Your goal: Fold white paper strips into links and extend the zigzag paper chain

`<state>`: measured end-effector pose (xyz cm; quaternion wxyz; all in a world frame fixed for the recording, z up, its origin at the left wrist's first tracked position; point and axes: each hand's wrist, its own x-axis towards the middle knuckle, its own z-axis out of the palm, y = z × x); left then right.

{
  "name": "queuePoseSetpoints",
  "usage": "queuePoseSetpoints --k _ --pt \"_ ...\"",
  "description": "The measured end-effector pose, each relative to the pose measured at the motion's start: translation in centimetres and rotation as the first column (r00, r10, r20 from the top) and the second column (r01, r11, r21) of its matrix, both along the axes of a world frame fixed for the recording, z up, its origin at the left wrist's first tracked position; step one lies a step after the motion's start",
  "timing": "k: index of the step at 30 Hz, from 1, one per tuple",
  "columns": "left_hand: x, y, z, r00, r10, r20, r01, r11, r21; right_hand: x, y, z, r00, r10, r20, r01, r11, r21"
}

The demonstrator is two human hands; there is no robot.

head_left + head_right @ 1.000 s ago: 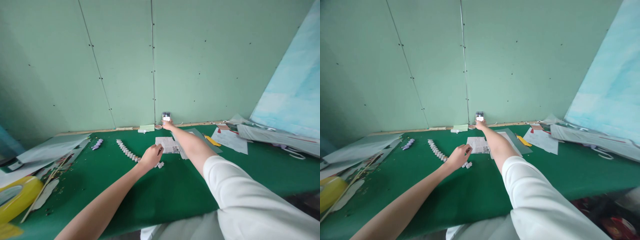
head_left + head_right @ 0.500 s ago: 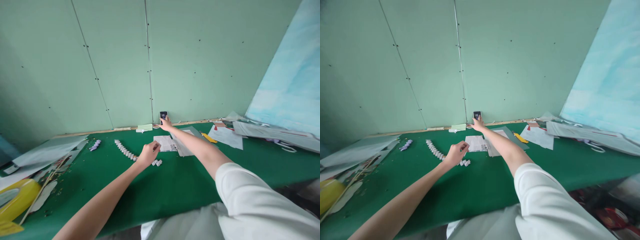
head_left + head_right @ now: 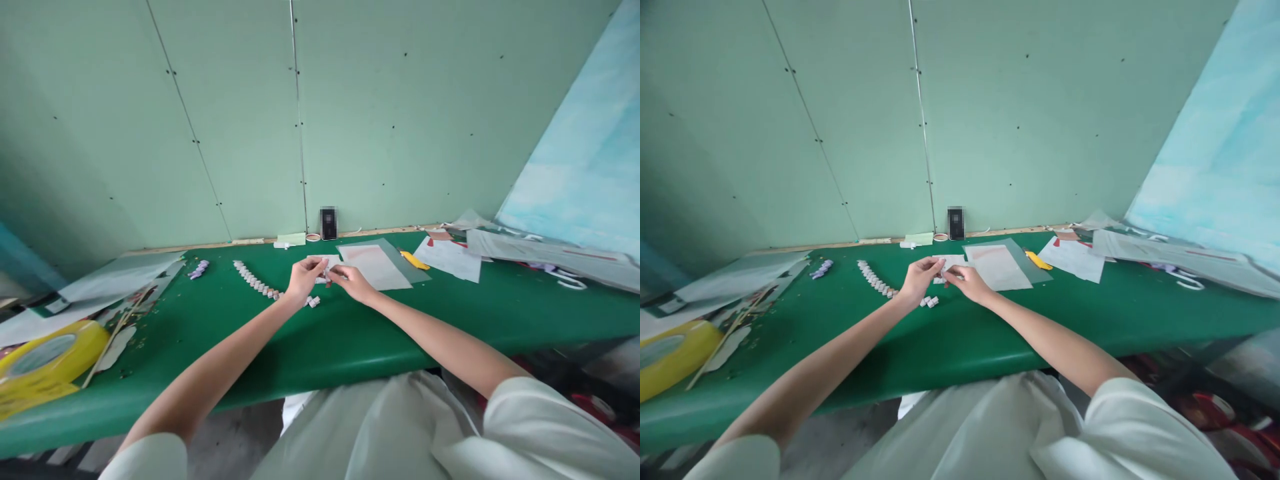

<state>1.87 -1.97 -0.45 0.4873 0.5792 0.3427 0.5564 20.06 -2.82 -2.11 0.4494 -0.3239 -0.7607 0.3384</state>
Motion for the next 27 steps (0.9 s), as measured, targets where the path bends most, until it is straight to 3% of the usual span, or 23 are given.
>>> queuePoseSetpoints --k 2,6,14,18,27 --pt "0.7 -0.3 -0.6 0.999 -0.012 0.036 0.014 0.999 -0.038 0.2 0.0 -0.4 1.0 0.013 -0.013 -0.013 1.0 0.0" --pt "0.5 -0.7 -1.1 0.994 0.095 0.059 -0.093 0.995 -0.038 0.5 0.6 -0.7 0.999 0.024 0.024 -0.025 0.999 0.037" --pt "-1.9 -0.6 -0.6 0.972 0.182 -0.151 -0.164 0.979 0.125 0.8 1.9 -1.5 0.986 -0.061 -0.154 0.06 0.998 -0.012" --pt "-1.4 -0.9 -1.0 0.939 0.239 -0.246 -0.181 0.955 0.236 1.3 2.1 -1.6 0.991 -0.097 -0.089 0.098 0.995 0.014" --pt "-1.6 -0.9 -1.1 0.904 0.254 -0.345 -0.162 0.948 0.272 1.0 1.3 -1.1 0.996 -0.074 -0.05 0.076 0.996 0.036"
